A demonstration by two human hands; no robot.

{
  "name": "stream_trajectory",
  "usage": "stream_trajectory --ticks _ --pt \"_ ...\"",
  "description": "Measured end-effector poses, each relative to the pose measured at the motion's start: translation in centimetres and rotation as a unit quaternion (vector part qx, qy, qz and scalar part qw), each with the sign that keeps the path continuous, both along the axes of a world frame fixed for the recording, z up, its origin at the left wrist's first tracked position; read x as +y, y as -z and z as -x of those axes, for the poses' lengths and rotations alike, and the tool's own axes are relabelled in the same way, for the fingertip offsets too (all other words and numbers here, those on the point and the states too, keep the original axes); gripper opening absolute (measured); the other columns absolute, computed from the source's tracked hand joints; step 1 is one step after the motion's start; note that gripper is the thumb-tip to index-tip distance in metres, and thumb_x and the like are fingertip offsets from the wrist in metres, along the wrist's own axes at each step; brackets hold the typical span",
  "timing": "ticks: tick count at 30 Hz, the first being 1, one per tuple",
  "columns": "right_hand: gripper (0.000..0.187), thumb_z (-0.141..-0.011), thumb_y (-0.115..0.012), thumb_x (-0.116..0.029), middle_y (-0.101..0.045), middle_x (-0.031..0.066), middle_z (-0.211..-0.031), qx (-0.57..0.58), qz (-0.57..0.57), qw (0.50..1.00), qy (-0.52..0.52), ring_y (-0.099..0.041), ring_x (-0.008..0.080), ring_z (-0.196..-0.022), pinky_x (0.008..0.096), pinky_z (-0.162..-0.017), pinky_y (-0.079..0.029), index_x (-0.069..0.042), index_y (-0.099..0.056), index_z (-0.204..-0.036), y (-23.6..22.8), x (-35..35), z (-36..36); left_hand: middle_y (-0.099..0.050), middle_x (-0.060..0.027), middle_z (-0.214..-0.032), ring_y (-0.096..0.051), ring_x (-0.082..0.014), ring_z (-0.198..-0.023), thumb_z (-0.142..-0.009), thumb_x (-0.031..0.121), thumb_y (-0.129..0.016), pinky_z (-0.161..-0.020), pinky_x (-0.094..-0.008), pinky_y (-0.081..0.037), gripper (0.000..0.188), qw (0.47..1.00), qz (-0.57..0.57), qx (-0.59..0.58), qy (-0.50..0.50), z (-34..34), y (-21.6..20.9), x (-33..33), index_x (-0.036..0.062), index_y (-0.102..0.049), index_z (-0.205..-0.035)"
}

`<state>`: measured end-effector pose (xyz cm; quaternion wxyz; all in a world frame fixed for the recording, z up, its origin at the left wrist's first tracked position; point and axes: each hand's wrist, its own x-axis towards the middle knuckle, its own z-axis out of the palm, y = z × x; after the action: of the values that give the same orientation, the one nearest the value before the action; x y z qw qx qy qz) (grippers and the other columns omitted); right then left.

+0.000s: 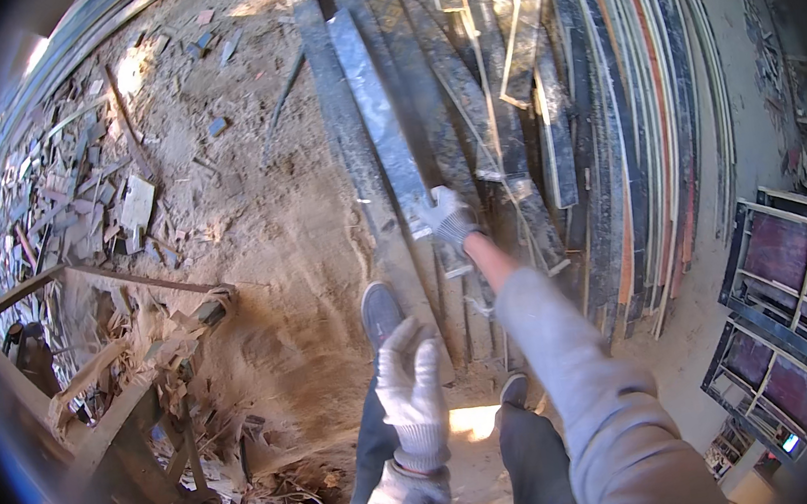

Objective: The person repeatedly picks up wooden planks from a pile, places them on a workbench, measures them with a folding ruler, and stacks them. The person handles planks of varying lengths and widths, aligning them on the bench before stacking.

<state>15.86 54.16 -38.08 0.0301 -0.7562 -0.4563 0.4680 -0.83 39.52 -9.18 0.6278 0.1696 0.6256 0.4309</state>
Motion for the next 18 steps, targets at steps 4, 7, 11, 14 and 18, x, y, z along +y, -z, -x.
stream_trajectory --ticks 4,7,11,14,18 --pt "0.028 -0.102 -0.068 -0.024 -0.071 0.0094 -0.089 0.354 -0.046 0.837 0.416 -0.070 0.0171 -0.073 0.0331 -0.058 -0.058 -0.001 -0.064 -0.118 -9.5 -6.0 -4.7 -0.068 -0.0168 -0.131 -0.065 -0.0229 -0.120 -0.109 0.022 -0.067 -0.107 -0.0344 -0.051 0.049 1.000 0.009 0.019 0.011 -1.9 1.4 -0.4 -0.0051 -0.053 -0.147" --pt "0.047 -0.096 -0.073 -0.025 -0.072 0.0127 -0.100 0.426 -0.064 0.789 0.437 -0.073 0.0195 -0.082 0.0331 -0.060 -0.064 -0.004 -0.056 -0.134 -18.1 -12.5 -6.0 -0.067 -0.0140 -0.132 -0.064 -0.0192 -0.114 -0.107 0.029 -0.071 -0.100 -0.0325 -0.052 0.057 0.997 0.067 -0.030 0.011 -3.4 2.2 -0.4 -0.0041 -0.051 -0.149" --pt "0.060 -0.092 -0.073 -0.019 -0.069 0.0203 -0.126 0.517 0.010 0.774 0.366 -0.077 0.0275 -0.095 0.0388 -0.072 -0.070 0.001 -0.048 -0.143 -29.9 -21.0 -7.2 -0.061 -0.0176 -0.143 -0.066 -0.0314 -0.122 -0.098 0.060 -0.072 -0.105 -0.0476 -0.055 0.084 0.967 0.100 -0.236 0.007 -6.6 1.1 -1.0 0.0007 -0.049 -0.152" --pt "0.059 -0.100 -0.064 -0.032 -0.070 0.0149 -0.126 0.454 0.020 0.841 0.294 -0.073 0.0236 -0.100 0.0405 -0.081 -0.065 0.001 -0.051 -0.146 -37.8 -28.0 -8.5 -0.066 -0.0135 -0.138 -0.067 -0.0343 -0.118 -0.097 0.063 -0.070 -0.102 -0.0535 -0.056 0.077 0.853 0.158 -0.498 -0.001 -9.9 -3.7 -3.4 0.0060 -0.057 -0.147" --pt "0.054 -0.106 -0.063 -0.052 -0.074 0.0064 -0.102 0.327 0.075 0.935 0.115 -0.071 0.0159 -0.097 0.0327 -0.084 -0.060 -0.002 -0.070 -0.124 -40.3 -30.8 -14.6 -0.064 -0.0071 -0.080 -0.065 -0.0280 -0.073 -0.098 0.037 -0.075 -0.071 -0.0434 -0.056 0.033 0.904 0.335 -0.256 0.074 -13.2 -9.7 -1.8 0.0055 -0.071 -0.105"
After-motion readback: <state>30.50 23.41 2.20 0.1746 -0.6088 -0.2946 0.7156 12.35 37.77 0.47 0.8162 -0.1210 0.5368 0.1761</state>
